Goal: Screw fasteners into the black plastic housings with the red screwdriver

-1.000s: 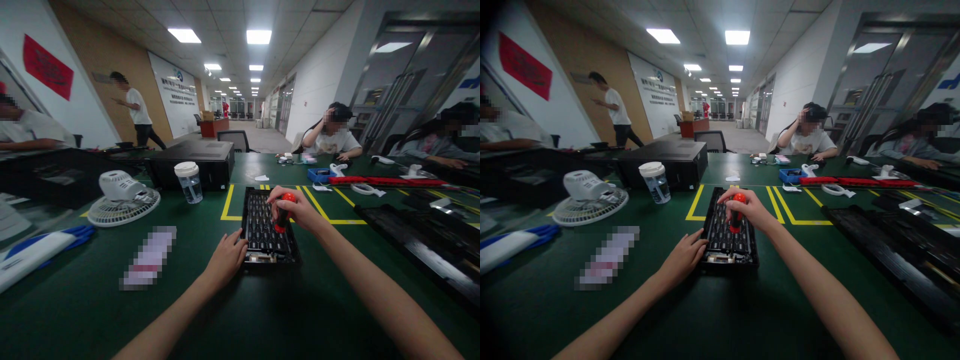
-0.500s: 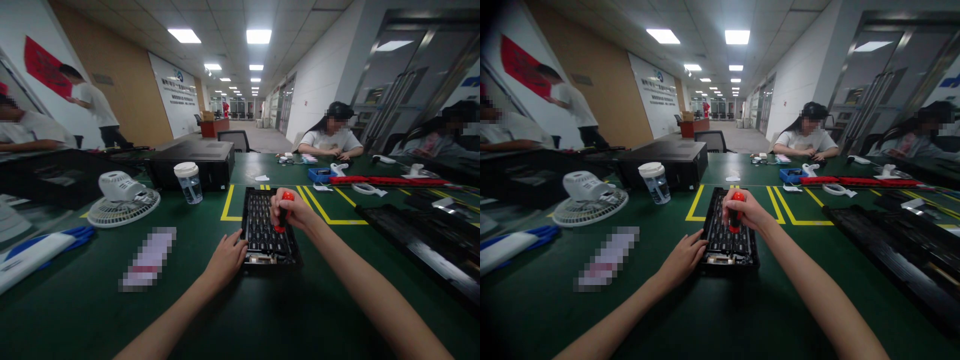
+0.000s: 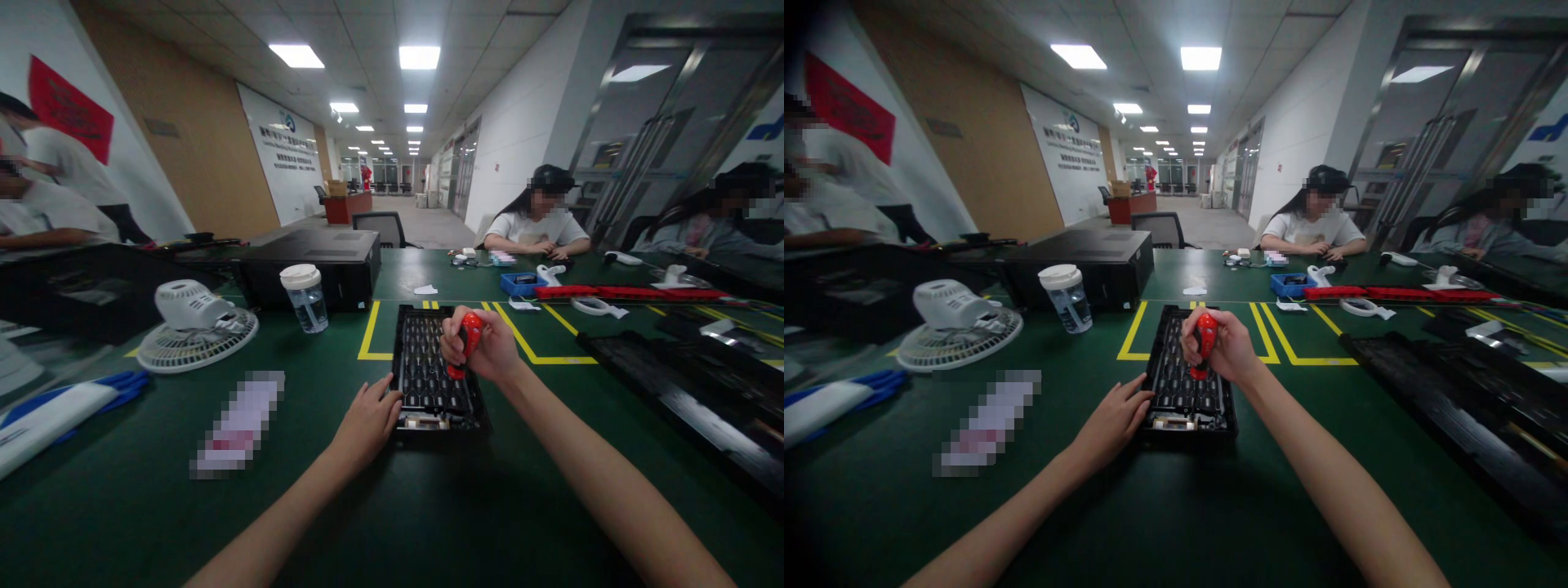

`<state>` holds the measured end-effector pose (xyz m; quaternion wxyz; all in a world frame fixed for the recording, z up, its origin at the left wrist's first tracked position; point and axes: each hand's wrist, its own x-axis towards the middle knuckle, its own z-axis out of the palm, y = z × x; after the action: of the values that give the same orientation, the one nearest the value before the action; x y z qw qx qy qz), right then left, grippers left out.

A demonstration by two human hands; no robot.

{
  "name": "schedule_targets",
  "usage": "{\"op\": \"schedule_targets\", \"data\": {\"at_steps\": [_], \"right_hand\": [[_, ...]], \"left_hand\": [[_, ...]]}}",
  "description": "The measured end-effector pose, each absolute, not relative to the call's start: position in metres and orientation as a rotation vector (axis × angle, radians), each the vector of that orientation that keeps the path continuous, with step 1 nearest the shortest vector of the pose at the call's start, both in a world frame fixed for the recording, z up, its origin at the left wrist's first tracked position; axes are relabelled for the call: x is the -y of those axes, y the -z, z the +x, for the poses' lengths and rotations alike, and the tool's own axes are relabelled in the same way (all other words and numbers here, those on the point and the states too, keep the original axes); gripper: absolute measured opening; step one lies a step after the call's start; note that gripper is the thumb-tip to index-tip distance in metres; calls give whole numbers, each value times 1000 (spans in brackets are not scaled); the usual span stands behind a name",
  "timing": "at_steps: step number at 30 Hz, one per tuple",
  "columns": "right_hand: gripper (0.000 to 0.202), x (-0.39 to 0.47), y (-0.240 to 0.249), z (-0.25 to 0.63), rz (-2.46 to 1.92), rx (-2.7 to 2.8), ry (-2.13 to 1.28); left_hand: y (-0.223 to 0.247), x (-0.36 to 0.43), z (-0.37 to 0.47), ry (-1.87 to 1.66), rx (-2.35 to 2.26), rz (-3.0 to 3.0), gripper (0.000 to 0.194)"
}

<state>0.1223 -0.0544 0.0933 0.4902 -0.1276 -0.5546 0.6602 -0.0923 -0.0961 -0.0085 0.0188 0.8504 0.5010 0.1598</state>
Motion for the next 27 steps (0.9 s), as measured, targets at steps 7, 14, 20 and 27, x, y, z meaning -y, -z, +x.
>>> {"op": "schedule_targets", "data": {"at_steps": [7, 14, 20, 27], "right_hand": [[30, 60, -93, 124, -331, 1353, -1577], [28, 65, -94, 124, -364, 1356, -1565], [27, 64, -94, 124, -393, 1342, -1550], [25, 65, -94, 124, -367, 1328, -1532]], "left_hand": [[9, 96, -92, -501, -1552, 2633, 40], [8, 97, -92, -497, -1553, 2624, 40], [9, 96, -93, -527, -1547, 2623, 38], [8, 97, -92, -503, -1546, 2634, 39]]}}
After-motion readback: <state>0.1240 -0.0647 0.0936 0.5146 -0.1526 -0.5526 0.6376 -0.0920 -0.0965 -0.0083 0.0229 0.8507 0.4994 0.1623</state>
